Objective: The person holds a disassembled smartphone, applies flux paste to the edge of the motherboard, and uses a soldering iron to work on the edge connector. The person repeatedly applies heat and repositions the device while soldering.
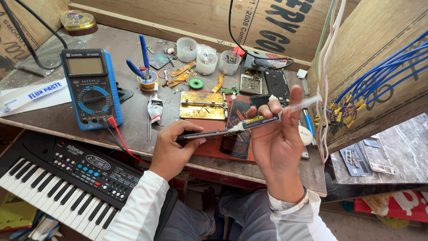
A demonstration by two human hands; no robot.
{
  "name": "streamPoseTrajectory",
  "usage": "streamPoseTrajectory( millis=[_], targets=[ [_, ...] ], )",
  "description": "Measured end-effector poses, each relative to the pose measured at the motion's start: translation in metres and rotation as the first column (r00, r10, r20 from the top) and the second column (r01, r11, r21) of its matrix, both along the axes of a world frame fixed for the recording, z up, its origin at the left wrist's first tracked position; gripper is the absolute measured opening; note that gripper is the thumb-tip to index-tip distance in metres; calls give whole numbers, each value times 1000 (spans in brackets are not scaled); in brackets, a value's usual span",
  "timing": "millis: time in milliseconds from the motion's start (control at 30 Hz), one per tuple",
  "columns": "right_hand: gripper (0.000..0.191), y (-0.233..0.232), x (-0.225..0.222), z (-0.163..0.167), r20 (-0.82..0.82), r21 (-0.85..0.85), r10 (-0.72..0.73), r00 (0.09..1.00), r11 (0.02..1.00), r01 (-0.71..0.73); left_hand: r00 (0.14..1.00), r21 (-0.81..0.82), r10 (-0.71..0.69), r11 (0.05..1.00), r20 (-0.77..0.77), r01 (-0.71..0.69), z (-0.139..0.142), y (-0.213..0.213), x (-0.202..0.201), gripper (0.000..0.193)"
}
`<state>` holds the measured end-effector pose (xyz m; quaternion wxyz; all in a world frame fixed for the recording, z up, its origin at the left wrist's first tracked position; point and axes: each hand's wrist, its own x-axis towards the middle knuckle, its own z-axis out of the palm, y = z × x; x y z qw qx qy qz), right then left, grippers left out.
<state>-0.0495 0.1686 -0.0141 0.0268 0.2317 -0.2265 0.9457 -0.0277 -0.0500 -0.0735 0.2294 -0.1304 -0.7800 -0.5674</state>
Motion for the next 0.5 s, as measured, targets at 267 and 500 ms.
streamPoseTrajectory(
  millis=[267, 500],
  targets=[
    [80, 12, 9, -4, -59, 69, 172, 983, 983, -168, 1000, -5, 4, 1000, 10, -4, 1, 0, 1, 23],
    [81, 15, 8, -10, -6, 25, 177, 984, 984, -177, 1000, -12, 0, 1000, -6, 0, 2, -1, 2, 23]
  ],
)
